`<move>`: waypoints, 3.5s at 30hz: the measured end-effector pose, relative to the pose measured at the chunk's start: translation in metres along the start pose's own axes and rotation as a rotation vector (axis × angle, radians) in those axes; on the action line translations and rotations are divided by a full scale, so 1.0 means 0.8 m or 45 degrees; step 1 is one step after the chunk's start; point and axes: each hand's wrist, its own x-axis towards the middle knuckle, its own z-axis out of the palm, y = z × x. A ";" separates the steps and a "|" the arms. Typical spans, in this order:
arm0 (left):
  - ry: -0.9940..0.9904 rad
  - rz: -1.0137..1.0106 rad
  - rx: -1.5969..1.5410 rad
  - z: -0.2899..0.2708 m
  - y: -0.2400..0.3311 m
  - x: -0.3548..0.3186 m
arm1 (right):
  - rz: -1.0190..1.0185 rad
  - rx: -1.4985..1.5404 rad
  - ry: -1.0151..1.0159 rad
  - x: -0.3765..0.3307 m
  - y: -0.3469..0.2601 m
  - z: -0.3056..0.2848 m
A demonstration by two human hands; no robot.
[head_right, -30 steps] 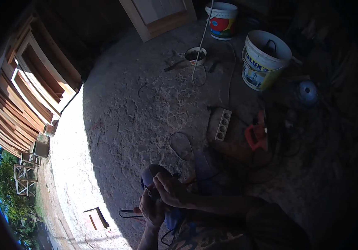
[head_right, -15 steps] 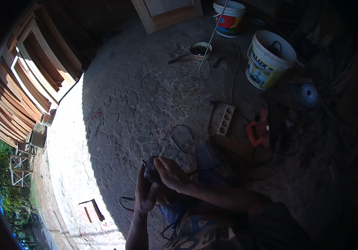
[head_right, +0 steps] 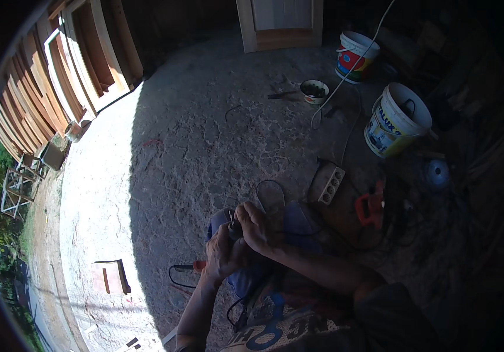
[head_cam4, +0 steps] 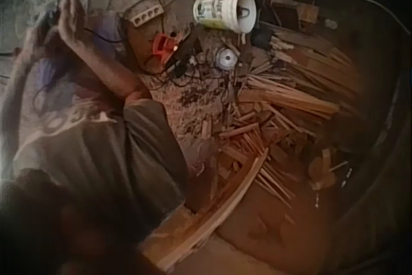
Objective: The person aligns wood panels for a door, uses an electric drill to create holes, and uses a hammer and a pair of pliers while working at a bench.
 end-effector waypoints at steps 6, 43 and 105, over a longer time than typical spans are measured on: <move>0.001 -0.064 0.184 0.008 -0.034 0.029 | 0.072 -0.201 0.084 0.048 0.059 0.016; 0.113 -1.438 0.123 0.049 -0.182 0.227 | 0.039 -0.892 -0.201 0.684 0.382 -0.153; 0.596 -0.684 0.184 0.047 -0.022 0.092 | 0.508 0.476 -0.649 0.133 0.017 -0.065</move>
